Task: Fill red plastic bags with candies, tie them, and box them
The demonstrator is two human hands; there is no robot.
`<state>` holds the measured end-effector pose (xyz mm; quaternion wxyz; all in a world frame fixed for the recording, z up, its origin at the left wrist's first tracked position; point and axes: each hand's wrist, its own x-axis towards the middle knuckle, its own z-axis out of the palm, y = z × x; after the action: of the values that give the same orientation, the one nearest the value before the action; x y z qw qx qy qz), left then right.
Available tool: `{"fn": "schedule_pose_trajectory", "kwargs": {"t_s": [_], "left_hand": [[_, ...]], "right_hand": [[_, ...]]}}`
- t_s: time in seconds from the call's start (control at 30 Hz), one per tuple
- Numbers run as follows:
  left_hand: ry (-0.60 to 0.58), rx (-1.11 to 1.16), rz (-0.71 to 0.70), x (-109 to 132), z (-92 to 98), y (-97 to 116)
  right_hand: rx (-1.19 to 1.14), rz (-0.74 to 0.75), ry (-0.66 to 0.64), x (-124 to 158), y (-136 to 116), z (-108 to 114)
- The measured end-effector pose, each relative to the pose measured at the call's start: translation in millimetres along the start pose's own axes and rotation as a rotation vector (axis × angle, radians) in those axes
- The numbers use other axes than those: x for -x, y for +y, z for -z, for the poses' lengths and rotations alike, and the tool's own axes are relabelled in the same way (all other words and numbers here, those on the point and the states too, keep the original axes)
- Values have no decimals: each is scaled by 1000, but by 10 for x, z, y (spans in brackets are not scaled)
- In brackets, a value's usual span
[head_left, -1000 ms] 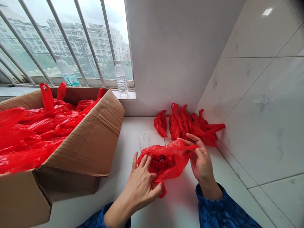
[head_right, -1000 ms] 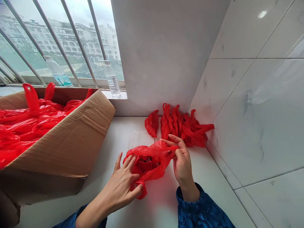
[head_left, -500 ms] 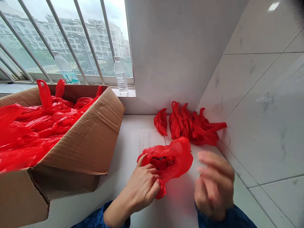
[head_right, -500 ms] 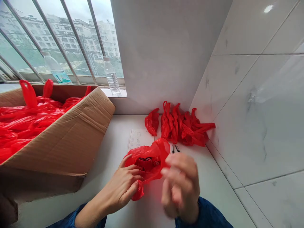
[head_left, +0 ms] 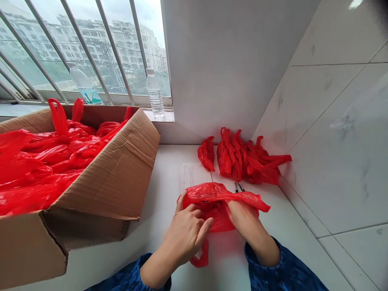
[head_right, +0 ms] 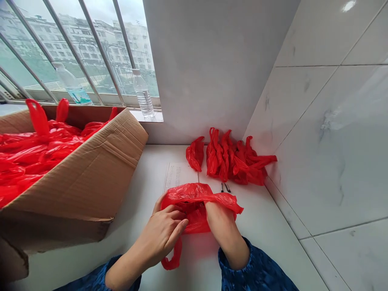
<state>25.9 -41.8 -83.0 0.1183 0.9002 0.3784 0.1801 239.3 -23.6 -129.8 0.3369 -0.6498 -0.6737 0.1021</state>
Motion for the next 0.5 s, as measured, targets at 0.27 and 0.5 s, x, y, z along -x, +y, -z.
{"fn": "schedule_pose_trajectory", "kwargs": {"t_s": [0.27,0.5], "left_hand": [[116,-143,-18,-27,-82,-109],[139,-208,70,-37,-104,-210]], "right_hand": [[117,45,71,66,8,-188],[176,99,23,66,-26,-172]]}}
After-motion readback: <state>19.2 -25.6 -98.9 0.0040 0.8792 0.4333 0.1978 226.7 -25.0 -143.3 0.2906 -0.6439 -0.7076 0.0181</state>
